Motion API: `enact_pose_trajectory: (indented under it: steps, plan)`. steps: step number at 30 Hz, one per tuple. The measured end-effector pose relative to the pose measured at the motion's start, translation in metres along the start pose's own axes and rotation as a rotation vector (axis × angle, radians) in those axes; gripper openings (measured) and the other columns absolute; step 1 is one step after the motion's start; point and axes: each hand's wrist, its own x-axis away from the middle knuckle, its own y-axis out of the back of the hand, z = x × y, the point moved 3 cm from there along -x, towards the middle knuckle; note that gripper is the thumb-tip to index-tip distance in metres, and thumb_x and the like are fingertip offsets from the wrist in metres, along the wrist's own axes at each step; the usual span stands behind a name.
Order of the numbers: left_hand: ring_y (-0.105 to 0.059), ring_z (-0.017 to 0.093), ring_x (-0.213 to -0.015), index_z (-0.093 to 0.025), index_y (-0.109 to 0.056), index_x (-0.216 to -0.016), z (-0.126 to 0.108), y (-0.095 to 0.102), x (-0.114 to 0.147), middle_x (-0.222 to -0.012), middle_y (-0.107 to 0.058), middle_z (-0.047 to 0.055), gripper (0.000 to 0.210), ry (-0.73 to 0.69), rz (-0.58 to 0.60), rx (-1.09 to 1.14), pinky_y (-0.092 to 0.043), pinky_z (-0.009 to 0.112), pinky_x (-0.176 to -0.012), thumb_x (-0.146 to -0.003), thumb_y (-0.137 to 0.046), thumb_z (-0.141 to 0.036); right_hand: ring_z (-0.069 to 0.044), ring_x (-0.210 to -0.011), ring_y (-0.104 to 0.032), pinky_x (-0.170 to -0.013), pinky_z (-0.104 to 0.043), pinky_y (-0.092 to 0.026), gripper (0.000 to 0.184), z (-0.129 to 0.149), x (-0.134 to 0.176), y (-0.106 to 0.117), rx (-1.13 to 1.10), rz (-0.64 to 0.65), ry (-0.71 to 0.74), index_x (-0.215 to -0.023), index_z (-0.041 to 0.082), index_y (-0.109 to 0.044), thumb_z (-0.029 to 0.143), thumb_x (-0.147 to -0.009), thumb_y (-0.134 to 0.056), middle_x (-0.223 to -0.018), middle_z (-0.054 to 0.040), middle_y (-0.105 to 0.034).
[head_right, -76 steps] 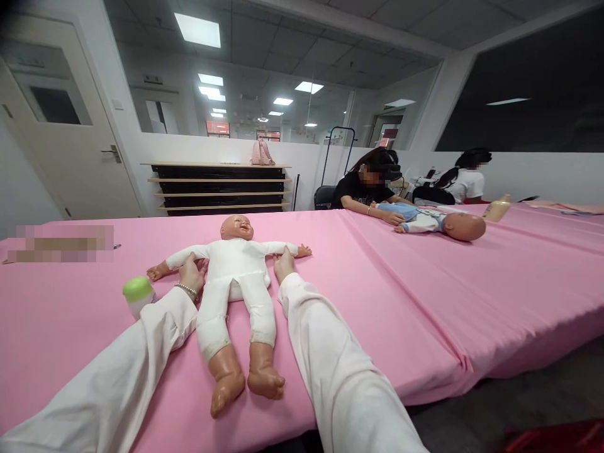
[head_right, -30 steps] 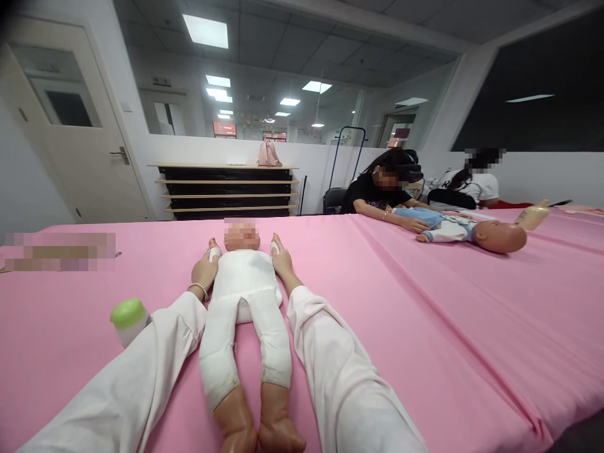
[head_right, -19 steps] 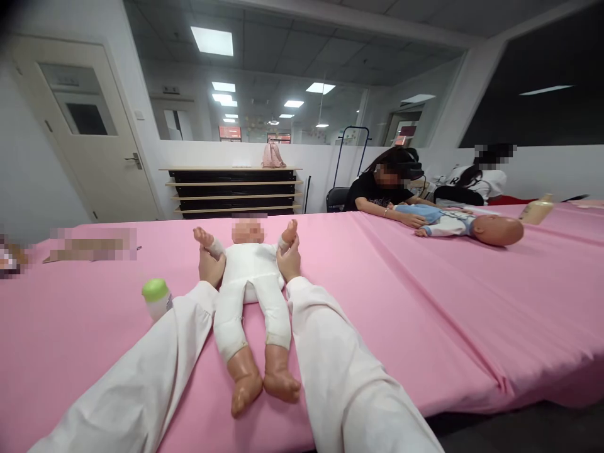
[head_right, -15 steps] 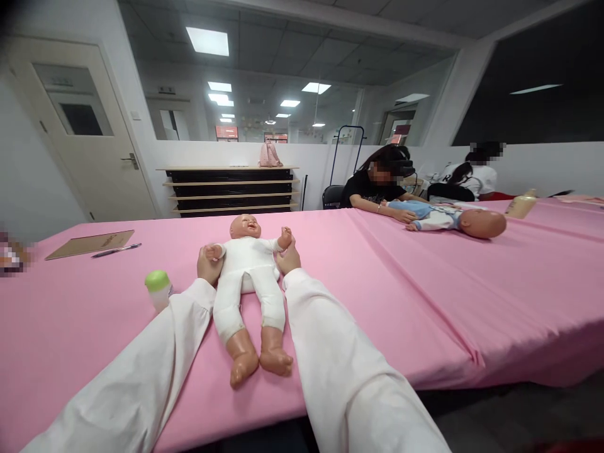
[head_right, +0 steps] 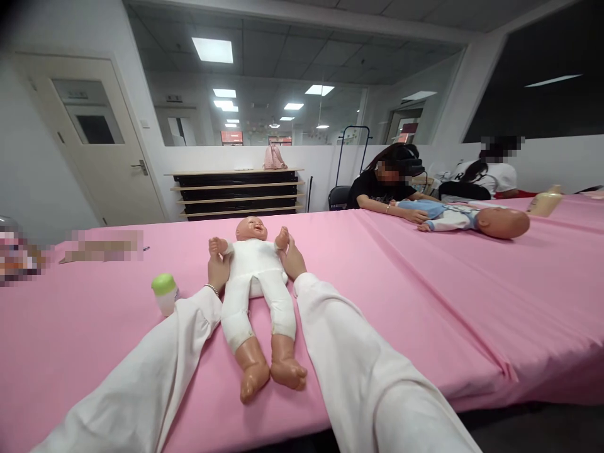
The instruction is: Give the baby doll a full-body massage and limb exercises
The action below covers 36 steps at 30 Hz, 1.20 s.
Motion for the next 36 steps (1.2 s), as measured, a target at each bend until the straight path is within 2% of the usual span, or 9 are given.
enact_pose_trajectory:
  steps: [3, 7, 10, 17, 20, 24, 28, 32, 36]
  plan:
    - [-0.059, 0.024, -0.099, -0.020, -0.015, -0.140, 0.000, -0.009, -0.015, -0.119, -0.056, 0.013, 0.062, 0.007, 0.035, -0.066, -0.046, 0.033, -0.076, -0.085, -0.044, -0.026, -0.024, -0.118, -0.047, -0.098, -0.043, -0.037, 0.055, -0.012, -0.020, -0.011, 0.011, -0.059, 0.012, -0.134, 0.018, -0.030, 0.036, -0.083, -0.044, -0.131, -0.0118, -0.045]
    - [-0.064, 0.026, -0.074, -0.015, -0.003, -0.143, 0.014, -0.019, -0.035, -0.090, -0.067, 0.014, 0.070, 0.084, 0.103, -0.272, -0.043, 0.032, -0.060, -0.088, -0.039, -0.039, -0.022, -0.125, -0.038, -0.104, -0.044, -0.029, 0.057, -0.032, -0.045, -0.024, -0.005, -0.146, 0.023, -0.137, 0.014, -0.025, 0.036, -0.086, -0.037, -0.138, -0.0145, -0.036]
    - [-0.065, 0.025, -0.073, -0.020, -0.013, -0.142, 0.025, -0.026, -0.048, -0.090, -0.067, 0.013, 0.059, 0.082, 0.164, -0.350, -0.042, 0.031, -0.061, -0.090, -0.032, -0.039, -0.017, -0.131, -0.030, -0.109, -0.041, -0.023, 0.059, -0.043, -0.054, -0.031, -0.036, -0.064, 0.091, -0.141, 0.021, -0.020, 0.030, -0.085, -0.038, -0.145, -0.0066, -0.026]
    - [-0.064, 0.027, -0.079, -0.017, -0.030, -0.138, 0.037, -0.031, -0.056, -0.093, -0.067, 0.016, 0.051, 0.196, 0.278, -0.425, -0.042, 0.033, -0.066, -0.090, -0.026, -0.036, -0.019, -0.124, -0.042, -0.107, -0.043, -0.029, 0.049, -0.061, -0.054, -0.034, -0.021, 0.056, -0.057, -0.129, 0.027, -0.043, 0.022, -0.080, -0.038, -0.132, 0.0005, -0.047]
    - [-0.065, 0.026, -0.078, -0.019, -0.032, -0.137, 0.037, -0.030, -0.054, -0.091, -0.068, 0.014, 0.051, 0.194, 0.256, -0.405, -0.042, 0.032, -0.065, -0.091, -0.025, -0.037, -0.020, -0.123, -0.043, -0.106, -0.043, -0.031, 0.051, -0.058, -0.053, -0.032, -0.002, 0.001, -0.058, -0.130, 0.025, -0.043, 0.021, -0.078, -0.040, -0.131, -0.0024, -0.048]
    - [-0.064, 0.028, -0.078, -0.015, -0.015, -0.142, 0.032, -0.020, -0.048, -0.094, -0.067, 0.014, 0.062, 0.197, 0.104, -0.309, -0.042, 0.034, -0.063, -0.088, -0.032, -0.040, -0.027, -0.124, -0.040, -0.101, -0.047, -0.035, 0.065, -0.044, -0.044, -0.021, 0.100, -0.176, -0.043, -0.136, 0.017, -0.030, 0.023, -0.074, -0.046, -0.136, -0.0123, -0.039]
    - [-0.064, 0.027, -0.084, -0.013, 0.000, -0.142, 0.020, -0.010, -0.037, -0.107, -0.063, 0.015, 0.075, 0.170, 0.029, -0.226, -0.044, 0.034, -0.064, -0.085, -0.040, -0.041, -0.031, -0.118, -0.046, -0.092, -0.048, -0.043, 0.081, -0.024, -0.029, -0.013, 0.140, -0.192, -0.036, -0.140, 0.013, -0.014, 0.019, -0.068, -0.049, -0.135, -0.0168, -0.040]
    - [-0.061, 0.027, -0.094, -0.017, -0.018, -0.139, 0.010, -0.006, -0.022, -0.116, -0.058, 0.015, 0.066, 0.096, 0.035, -0.187, -0.045, 0.034, -0.071, -0.082, -0.047, -0.035, -0.027, -0.117, -0.048, -0.096, -0.045, -0.041, 0.072, -0.013, -0.015, -0.007, 0.092, -0.170, 0.011, -0.135, 0.015, -0.026, 0.016, -0.067, -0.049, -0.130, -0.0136, -0.046]
    - [-0.058, 0.024, -0.098, -0.018, -0.048, -0.115, 0.009, -0.001, -0.009, -0.107, -0.061, 0.010, 0.038, 0.001, 0.035, -0.131, -0.044, 0.034, -0.080, -0.077, -0.046, -0.016, -0.025, -0.113, -0.051, -0.094, -0.042, -0.042, 0.061, -0.016, -0.006, -0.001, 0.042, -0.108, 0.013, -0.125, 0.017, -0.042, 0.022, -0.066, -0.056, -0.125, -0.0105, -0.051]
